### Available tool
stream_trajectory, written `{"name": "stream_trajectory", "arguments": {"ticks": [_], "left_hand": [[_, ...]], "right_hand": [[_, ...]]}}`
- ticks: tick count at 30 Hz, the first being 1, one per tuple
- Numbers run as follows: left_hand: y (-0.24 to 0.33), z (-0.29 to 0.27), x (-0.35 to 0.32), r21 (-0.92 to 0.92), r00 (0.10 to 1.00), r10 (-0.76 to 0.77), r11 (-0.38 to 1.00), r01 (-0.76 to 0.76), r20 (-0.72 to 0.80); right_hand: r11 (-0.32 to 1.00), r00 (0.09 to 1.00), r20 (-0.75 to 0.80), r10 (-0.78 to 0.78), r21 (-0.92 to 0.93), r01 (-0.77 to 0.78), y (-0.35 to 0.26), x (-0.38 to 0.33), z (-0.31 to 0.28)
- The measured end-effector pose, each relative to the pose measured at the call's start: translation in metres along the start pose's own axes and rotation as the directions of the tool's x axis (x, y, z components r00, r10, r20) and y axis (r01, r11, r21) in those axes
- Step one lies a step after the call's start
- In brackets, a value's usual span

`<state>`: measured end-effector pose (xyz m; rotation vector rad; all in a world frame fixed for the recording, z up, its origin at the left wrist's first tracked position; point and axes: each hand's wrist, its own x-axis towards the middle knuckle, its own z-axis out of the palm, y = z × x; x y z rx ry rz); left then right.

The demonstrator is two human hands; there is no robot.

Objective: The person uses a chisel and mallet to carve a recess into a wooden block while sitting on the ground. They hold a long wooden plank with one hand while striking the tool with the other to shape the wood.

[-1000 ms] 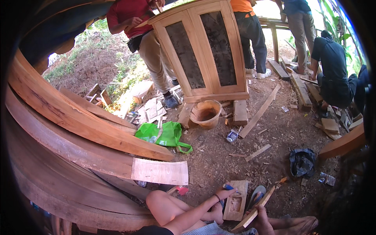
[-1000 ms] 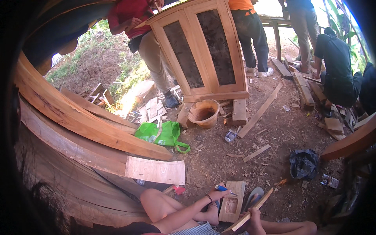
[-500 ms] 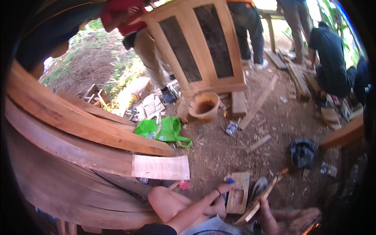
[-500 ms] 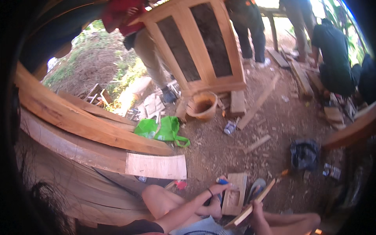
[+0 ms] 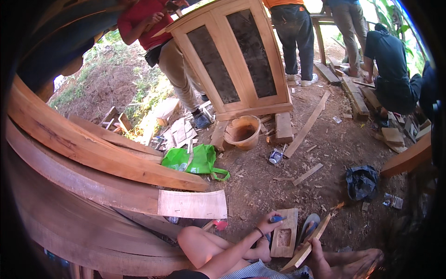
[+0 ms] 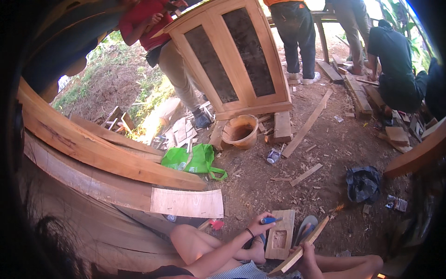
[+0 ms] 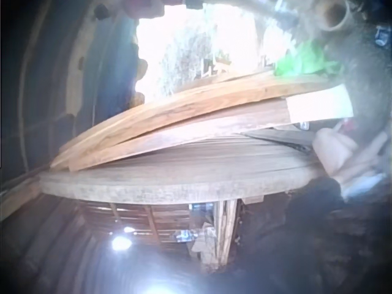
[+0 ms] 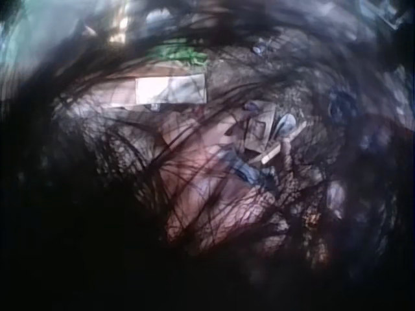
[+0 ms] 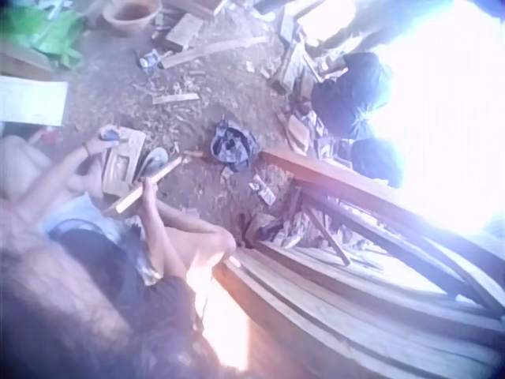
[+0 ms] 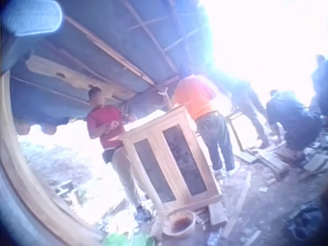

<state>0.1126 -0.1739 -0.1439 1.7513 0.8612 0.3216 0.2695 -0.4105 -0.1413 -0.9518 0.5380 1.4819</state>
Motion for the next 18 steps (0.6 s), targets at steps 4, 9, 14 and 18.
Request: {"name": "stream_trajectory", "arguments": {"ticks": [4,9,14,18], "left_hand": [[0.032,-0.003,-0.003,0.144,0.997,0.026,0.989,-0.037,0.078],[0.024,-0.003,-0.004,0.051,0.997,-0.072,0.996,0.073,-0.014],[0.024,-0.001,-0.002,0.041,1.0,-0.017,0.999,0.018,-0.015],[0.024,0.001,-0.002,0.041,1.0,-0.015,0.999,0.016,-0.006]], "right_hand": [[0.997,0.99,0.119,-0.076,0.026,0.073,0.002,0.002,-0.01],[0.985,0.984,0.032,-0.174,0.025,0.173,0.008,-0.011,0.013],[0.854,0.903,-0.036,-0.427,-0.345,0.39,0.002,-0.025,0.04],[0.953,0.975,0.055,-0.215,-0.208,0.222,-0.001,0.002,0.004]]}}
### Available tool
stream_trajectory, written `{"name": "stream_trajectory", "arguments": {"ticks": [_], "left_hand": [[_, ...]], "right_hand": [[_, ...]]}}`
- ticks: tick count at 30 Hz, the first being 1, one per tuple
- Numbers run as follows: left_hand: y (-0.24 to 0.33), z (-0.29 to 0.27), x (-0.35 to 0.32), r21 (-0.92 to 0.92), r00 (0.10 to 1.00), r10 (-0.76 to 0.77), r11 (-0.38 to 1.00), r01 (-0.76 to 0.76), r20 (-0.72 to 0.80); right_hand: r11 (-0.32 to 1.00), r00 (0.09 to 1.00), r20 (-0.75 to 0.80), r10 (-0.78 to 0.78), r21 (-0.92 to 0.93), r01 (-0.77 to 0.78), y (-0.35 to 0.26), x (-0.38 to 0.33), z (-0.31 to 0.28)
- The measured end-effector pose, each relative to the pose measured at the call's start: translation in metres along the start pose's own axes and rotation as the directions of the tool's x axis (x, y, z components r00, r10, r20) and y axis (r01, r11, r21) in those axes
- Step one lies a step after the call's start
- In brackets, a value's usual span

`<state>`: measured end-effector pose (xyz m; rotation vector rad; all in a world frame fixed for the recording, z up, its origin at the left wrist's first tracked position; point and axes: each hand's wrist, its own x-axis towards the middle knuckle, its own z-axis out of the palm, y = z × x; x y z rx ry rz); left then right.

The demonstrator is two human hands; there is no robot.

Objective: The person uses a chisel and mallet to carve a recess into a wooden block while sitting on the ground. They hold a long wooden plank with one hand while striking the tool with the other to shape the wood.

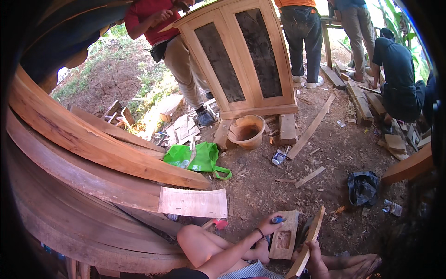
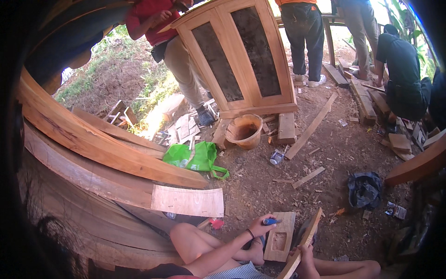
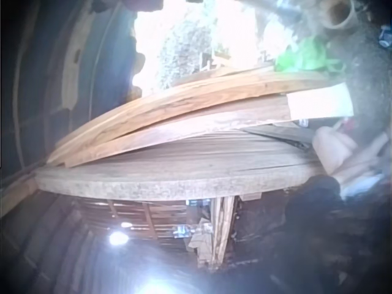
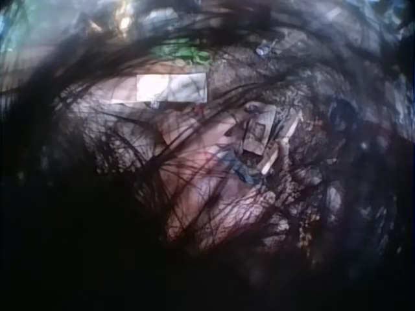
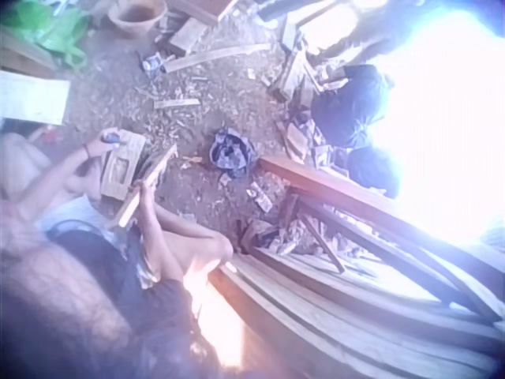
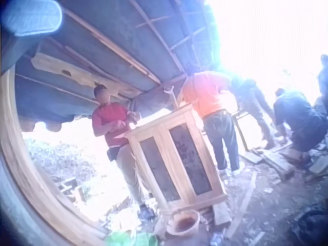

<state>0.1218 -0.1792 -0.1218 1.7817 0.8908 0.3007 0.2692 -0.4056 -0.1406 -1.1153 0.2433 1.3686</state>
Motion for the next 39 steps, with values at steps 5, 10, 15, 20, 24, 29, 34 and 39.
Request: {"name": "stream_trajectory", "arguments": {"ticks": [5,10,15,20,24,29,34,39], "left_hand": [[-0.01,0.003,0.002,-0.057,0.999,0.038,0.998,-0.039,-0.029],[-0.036,0.005,0.009,-0.146,0.995,-0.077,0.987,0.067,-0.064],[-0.028,0.016,0.008,-0.209,0.979,-0.153,0.97,0.122,-0.138],[-0.001,0.01,0.0,-0.131,0.953,0.01,0.99,-0.052,-0.303],[-0.026,0.008,0.007,-0.021,0.934,0.091,0.994,-0.105,-0.345],[-0.031,0.014,0.005,-0.156,0.897,0.083,0.974,-0.166,-0.433],[-0.008,-0.002,0.003,-0.279,0.956,-0.043,0.96,-0.041,-0.289],[-0.013,-0.001,0.005,-0.43,0.964,-0.061,0.901,-0.058,-0.258]], "right_hand": [[0.998,0.999,0.011,0.045,0.049,-0.046,0.008,0.005,-0.002],[0.998,0.997,-0.055,0.05,-0.041,-0.052,-0.021,-0.032,0.04],[0.996,0.994,-0.072,0.086,-0.029,-0.089,-0.014,-0.02,0.024],[0.997,0.991,-0.114,0.064,-0.043,-0.069,-0.008,-0.019,0.024],[0.993,0.988,-0.137,0.073,-0.079,-0.085,-0.013,-0.024,0.032],[0.996,0.995,-0.096,0.037,-0.078,-0.045,-0.014,-0.03,0.042],[0.996,0.991,-0.124,0.052,-0.064,-0.061,-0.015,-0.03,0.043],[0.989,0.993,-0.112,0.04,-0.134,-0.055,0.0,-0.012,0.03]]}}
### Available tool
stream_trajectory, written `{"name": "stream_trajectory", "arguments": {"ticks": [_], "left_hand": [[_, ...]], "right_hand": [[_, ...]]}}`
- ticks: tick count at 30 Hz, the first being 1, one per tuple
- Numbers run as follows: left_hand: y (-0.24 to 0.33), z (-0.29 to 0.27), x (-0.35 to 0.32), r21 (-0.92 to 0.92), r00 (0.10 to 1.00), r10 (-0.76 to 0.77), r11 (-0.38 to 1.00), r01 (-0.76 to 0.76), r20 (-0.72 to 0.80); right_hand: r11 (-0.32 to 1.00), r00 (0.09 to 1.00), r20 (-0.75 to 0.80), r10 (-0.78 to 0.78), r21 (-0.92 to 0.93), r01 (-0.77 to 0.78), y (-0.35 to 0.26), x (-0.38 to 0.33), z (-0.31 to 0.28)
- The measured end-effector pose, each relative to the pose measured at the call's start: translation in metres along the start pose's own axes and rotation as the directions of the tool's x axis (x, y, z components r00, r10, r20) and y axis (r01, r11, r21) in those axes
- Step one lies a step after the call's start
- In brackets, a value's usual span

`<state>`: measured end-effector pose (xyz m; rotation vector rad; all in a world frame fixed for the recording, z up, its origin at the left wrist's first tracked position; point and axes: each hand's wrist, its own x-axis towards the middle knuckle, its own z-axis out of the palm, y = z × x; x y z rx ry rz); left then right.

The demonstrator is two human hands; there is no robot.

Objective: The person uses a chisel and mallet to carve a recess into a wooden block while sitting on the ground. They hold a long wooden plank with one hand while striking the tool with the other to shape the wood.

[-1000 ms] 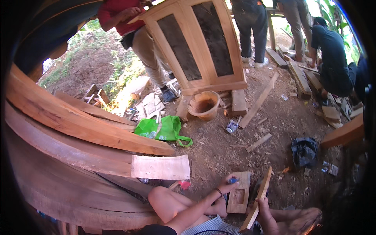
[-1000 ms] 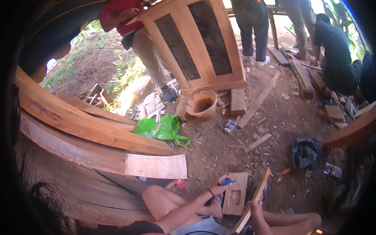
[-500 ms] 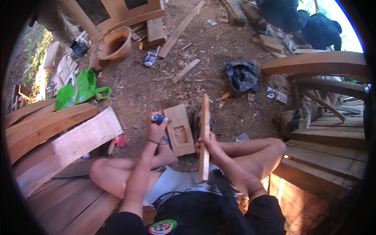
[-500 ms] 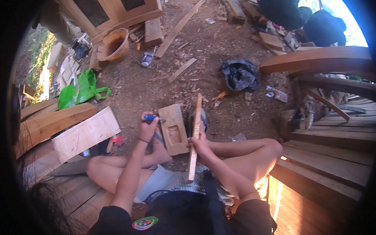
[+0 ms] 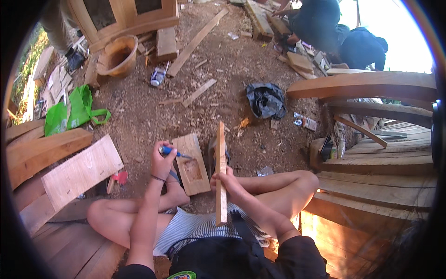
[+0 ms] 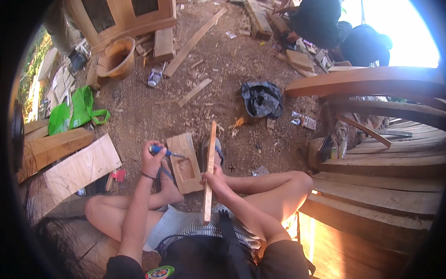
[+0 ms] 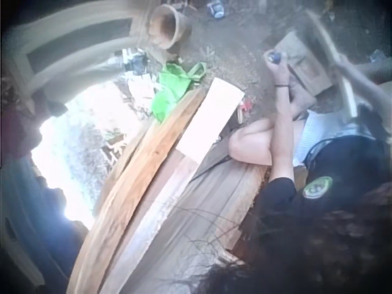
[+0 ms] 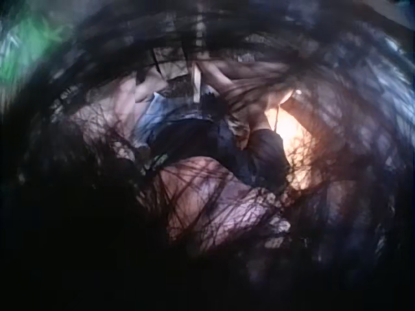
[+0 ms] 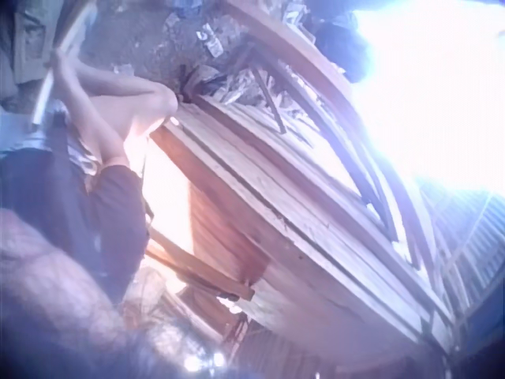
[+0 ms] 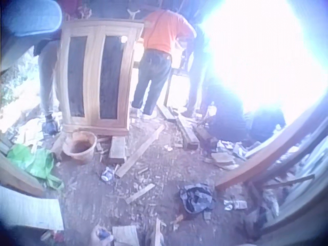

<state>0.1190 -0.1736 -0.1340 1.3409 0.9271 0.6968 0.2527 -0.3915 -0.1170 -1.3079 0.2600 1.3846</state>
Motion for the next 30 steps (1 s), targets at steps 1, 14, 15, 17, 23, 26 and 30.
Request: {"name": "stream_trajectory", "arguments": {"ticks": [1,14,15,17,23,26,30], "left_hand": [[-0.002,0.001,0.001,0.0,1.0,-0.004,1.0,0.004,0.004],[-0.001,0.009,0.002,-0.158,0.997,-0.051,0.986,0.06,0.059],[-0.004,0.009,0.003,-0.178,0.997,-0.053,0.982,0.063,0.059],[-0.004,0.008,0.003,-0.163,0.989,-0.11,0.979,0.124,0.094],[-0.008,0.016,-0.006,-0.081,0.978,-0.168,0.981,0.178,0.121],[-0.032,0.017,-0.009,0.031,0.989,-0.05,0.998,0.046,0.139],[-0.04,0.029,-0.018,0.122,0.997,0.043,0.991,-0.051,0.07]], "right_hand": [[1.0,1.0,0.03,-0.008,0.001,0.008,-0.003,-0.001,0.002],[0.977,1.0,-0.003,-0.002,-0.211,0.001,-0.022,-0.02,0.016],[0.973,1.0,-0.016,0.002,-0.229,-0.006,-0.024,-0.021,0.018],[0.98,1.0,-0.011,0.019,-0.199,-0.021,-0.021,-0.018,0.015],[0.995,0.998,0.025,0.053,-0.084,-0.051,-0.013,-0.003,0.006],[0.998,1.0,0.025,0.018,-0.059,-0.016,-0.013,-0.007,0.006],[0.999,1.0,0.022,0.013,-0.041,-0.012,-0.01,-0.005,0.002]]}}
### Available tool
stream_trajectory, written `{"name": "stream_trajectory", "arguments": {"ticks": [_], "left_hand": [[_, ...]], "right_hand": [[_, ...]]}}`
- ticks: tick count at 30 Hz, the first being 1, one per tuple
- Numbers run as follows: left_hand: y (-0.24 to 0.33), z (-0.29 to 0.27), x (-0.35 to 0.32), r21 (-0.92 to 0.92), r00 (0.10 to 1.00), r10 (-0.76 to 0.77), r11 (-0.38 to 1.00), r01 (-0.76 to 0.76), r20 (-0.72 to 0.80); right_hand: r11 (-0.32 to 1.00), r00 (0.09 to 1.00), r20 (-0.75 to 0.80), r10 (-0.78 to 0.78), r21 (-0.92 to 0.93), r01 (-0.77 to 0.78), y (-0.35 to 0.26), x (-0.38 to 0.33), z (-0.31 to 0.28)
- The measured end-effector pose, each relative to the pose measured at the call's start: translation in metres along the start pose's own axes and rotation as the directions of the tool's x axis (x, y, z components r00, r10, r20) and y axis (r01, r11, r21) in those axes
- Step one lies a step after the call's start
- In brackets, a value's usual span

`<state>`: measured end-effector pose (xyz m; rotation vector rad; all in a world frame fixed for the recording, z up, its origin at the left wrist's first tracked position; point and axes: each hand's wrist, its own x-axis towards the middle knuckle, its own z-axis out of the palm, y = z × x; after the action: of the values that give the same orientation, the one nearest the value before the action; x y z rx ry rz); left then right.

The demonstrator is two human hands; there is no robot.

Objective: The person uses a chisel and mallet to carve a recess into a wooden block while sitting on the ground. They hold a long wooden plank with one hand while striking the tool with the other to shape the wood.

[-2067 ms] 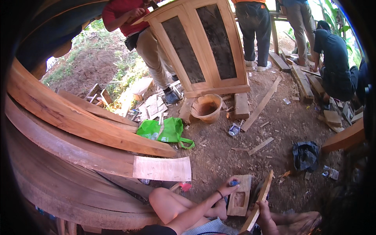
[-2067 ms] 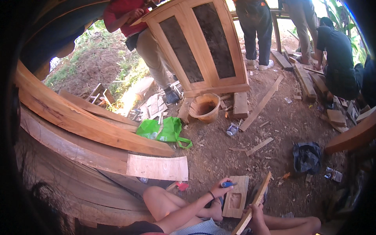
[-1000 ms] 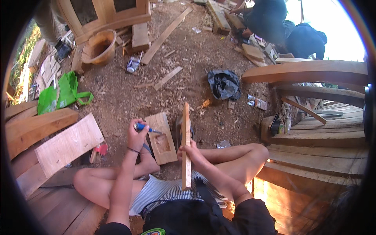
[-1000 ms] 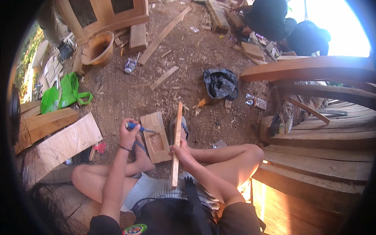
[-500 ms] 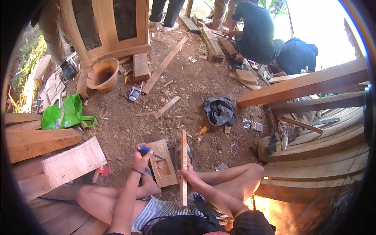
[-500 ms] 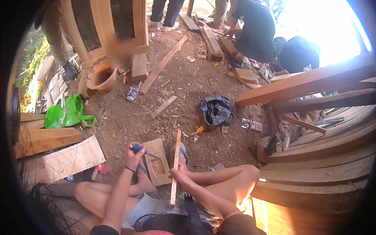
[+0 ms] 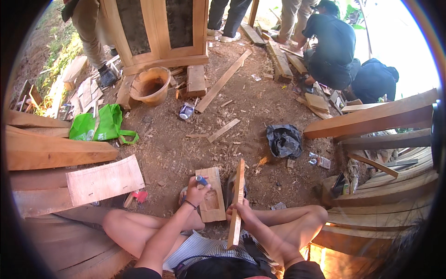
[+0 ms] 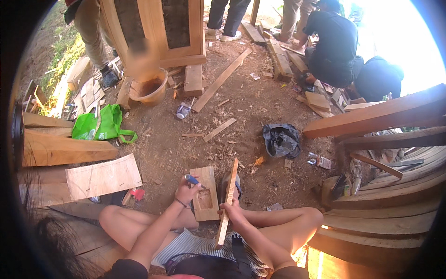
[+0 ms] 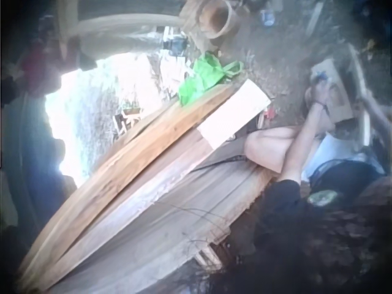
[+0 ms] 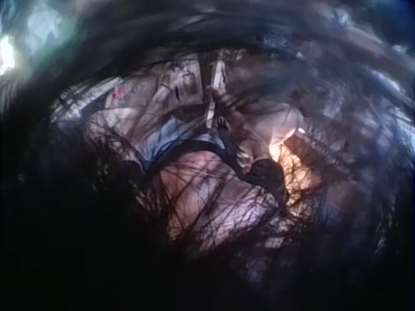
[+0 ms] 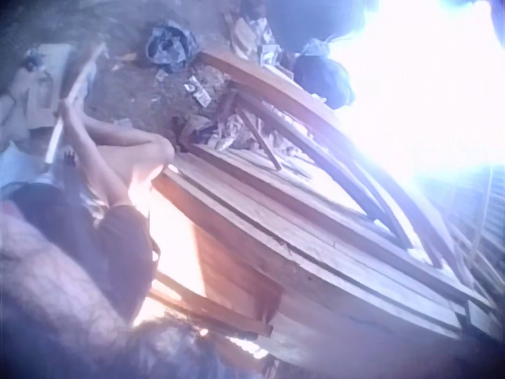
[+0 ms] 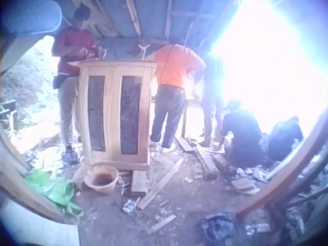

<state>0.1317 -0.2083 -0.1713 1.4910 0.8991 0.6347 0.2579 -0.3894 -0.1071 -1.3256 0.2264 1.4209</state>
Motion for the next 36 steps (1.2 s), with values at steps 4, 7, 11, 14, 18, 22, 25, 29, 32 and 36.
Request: {"name": "stream_trajectory", "arguments": {"ticks": [4,7,11,14,18,22,25,29,32,36], "left_hand": [[0.001,-0.021,0.009,-0.214,0.999,-0.034,0.976,0.034,0.003],[0.021,-0.028,0.017,-0.26,0.997,-0.009,0.966,-0.01,-0.073],[0.006,-0.038,0.015,-0.197,0.996,-0.073,0.978,0.063,-0.044],[-0.003,-0.033,0.014,-0.075,0.996,-0.075,0.995,0.071,-0.045],[0.0,-0.044,0.013,-0.056,0.997,-0.071,0.996,0.069,-0.025],[0.02,-0.03,0.013,-0.045,0.993,-0.115,0.992,0.116,0.015],[0.014,-0.028,0.009,-0.009,0.99,-0.142,0.99,0.142,0.021],[0.018,-0.026,0.009,0.012,0.991,-0.131,0.991,0.131,0.041],[0.018,-0.027,0.009,-0.029,0.988,-0.134,0.99,0.136,0.076],[0.018,-0.027,0.01,-0.056,0.985,-0.109,0.992,0.118,0.135]], "right_hand": [[1.0,1.0,-0.003,-0.014,0.0,0.014,-0.012,-0.019,0.015],[0.999,0.999,0.001,-0.037,-0.009,0.037,-0.017,-0.019,0.009],[0.997,0.997,-0.021,-0.073,0.036,0.073,-0.021,-0.027,0.018],[0.998,0.999,-0.032,-0.043,0.038,0.044,-0.008,-0.015,0.008],[1.0,1.0,-0.023,-0.013,-0.009,0.013,-0.017,-0.016,0.012],[0.999,0.997,-0.059,-0.053,-0.013,0.052,-0.014,-0.014,0.004],[0.998,0.999,-0.05,-0.01,-0.055,0.007,-0.02,-0.019,0.007],[0.993,0.998,-0.04,0.045,-0.104,-0.049,-0.032,-0.027,0.008],[0.992,0.998,-0.044,0.045,-0.115,-0.05,-0.031,-0.028,0.005],[0.993,0.998,-0.042,0.042,-0.109,-0.046,-0.031,-0.024,0.003]]}}
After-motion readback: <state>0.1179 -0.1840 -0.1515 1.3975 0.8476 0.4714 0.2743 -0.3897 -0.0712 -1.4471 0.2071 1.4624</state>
